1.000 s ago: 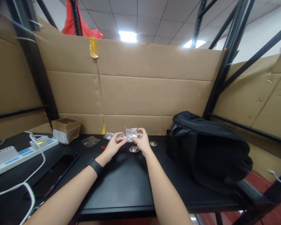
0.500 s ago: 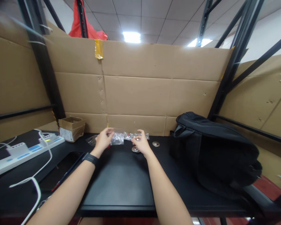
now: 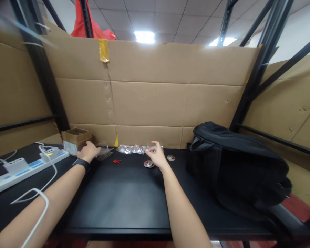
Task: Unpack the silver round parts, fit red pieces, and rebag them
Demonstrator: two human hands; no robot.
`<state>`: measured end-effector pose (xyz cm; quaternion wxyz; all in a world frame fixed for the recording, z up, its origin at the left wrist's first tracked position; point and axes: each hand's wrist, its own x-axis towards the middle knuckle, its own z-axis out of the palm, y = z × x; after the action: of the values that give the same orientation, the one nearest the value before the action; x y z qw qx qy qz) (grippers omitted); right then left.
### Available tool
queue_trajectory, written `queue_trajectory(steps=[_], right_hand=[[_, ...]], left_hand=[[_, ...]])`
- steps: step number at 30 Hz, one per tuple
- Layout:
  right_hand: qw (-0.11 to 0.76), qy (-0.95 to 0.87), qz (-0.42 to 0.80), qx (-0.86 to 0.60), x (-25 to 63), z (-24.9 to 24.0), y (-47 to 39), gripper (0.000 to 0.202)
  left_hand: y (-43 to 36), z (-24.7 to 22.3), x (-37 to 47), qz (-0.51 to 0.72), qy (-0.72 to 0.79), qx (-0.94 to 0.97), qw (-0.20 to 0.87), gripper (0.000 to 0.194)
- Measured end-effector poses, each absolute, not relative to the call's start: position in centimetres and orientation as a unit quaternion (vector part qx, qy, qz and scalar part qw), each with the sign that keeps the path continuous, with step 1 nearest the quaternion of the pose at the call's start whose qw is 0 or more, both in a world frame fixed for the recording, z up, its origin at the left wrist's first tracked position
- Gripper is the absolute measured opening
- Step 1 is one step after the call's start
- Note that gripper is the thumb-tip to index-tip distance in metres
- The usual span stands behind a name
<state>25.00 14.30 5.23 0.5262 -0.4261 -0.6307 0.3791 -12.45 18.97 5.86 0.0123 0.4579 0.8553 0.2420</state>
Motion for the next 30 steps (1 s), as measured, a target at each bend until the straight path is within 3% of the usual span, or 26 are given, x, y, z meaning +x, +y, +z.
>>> queue_trajectory(steps=[11, 14, 17, 19, 23, 26, 30], right_hand=[[0.514, -0.652, 0.34, -0.442, 25.6, 5.2, 14.4, 0.057], [0.497, -0.678, 0.28, -0.463, 26.0, 5.2, 14.5, 0.05], [0.424, -0.737, 0.198, -0.488, 26.6, 5.2, 14.5, 0.035], [0.344, -0.783, 0.17, -0.489, 27.1, 5.1, 14.4, 0.034], [0.211, -0.82, 0.204, -0.491, 27.6, 4.6, 14.2, 0.059], [0.21, -0.818, 0.212, -0.492, 27.4, 4.0, 14.2, 0.058], [0.242, -0.816, 0.199, -0.485, 26.9, 3.4, 14.4, 0.051]], left_hand=[[17.3, 6.1, -11.6, 0.188, 0.829, 0.525, -0.044, 0.065], [16.5, 6.4, -11.2, 0.206, 0.806, 0.54, -0.127, 0.067], [15.7, 7.1, -9.9, 0.252, 0.746, 0.58, -0.211, 0.059], [15.5, 7.7, -8.6, 0.244, 0.687, 0.664, -0.169, 0.044], [15.3, 7.9, -4.1, 0.136, 0.533, 0.834, 0.039, 0.031], [14.8, 6.9, -0.1, 0.165, 0.439, 0.877, 0.1, 0.028], [13.7, 5.0, 3.0, 0.284, 0.428, 0.856, 0.058, 0.023]])
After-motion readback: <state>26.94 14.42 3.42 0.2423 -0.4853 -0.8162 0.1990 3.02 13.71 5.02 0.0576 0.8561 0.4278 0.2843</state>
